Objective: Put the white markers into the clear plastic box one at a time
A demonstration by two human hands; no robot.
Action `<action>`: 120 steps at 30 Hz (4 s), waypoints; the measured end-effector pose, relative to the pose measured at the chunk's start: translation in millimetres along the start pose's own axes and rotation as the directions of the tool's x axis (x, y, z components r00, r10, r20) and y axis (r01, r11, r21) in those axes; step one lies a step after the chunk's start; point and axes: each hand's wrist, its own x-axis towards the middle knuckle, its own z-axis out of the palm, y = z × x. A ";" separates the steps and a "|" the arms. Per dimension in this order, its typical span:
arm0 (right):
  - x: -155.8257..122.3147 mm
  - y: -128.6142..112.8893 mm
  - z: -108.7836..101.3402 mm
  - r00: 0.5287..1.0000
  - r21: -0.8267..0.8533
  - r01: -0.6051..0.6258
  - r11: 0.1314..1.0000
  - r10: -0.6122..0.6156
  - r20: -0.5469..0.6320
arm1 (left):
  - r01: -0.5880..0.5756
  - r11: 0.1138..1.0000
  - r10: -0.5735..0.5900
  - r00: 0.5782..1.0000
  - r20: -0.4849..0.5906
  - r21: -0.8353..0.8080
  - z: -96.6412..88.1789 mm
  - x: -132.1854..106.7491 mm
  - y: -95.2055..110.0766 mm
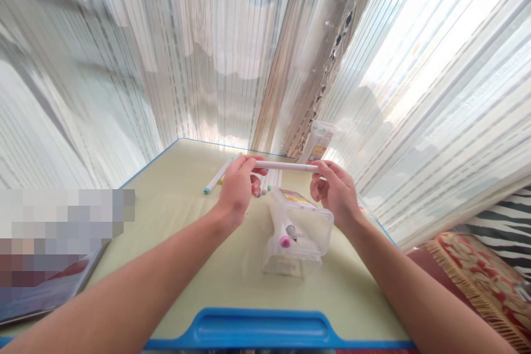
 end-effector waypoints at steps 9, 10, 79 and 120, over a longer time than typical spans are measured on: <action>2.3 1.3 -0.8 1.000 -0.026 -0.005 1.000 0.004 -0.031 | -0.005 1.000 0.005 1.000 -0.007 -0.001 -1.4 2.0 -2.8; 2.1 1.3 -1.2 1.000 -0.027 -0.006 1.000 0.005 -0.030 | -0.007 1.000 0.007 1.000 -0.006 0.001 -1.5 2.0 -2.9; 1.3 2.9 -2.4 0.999 -0.073 0.028 0.997 -0.030 -0.023 | -0.138 0.973 0.134 0.990 0.032 0.186 -0.3 -0.2 -9.4; 0.0 3.4 -1.1 0.999 -0.140 0.052 0.989 -0.051 0.011 | -0.023 0.997 0.020 0.999 0.047 0.072 3.5 -1.0 -3.9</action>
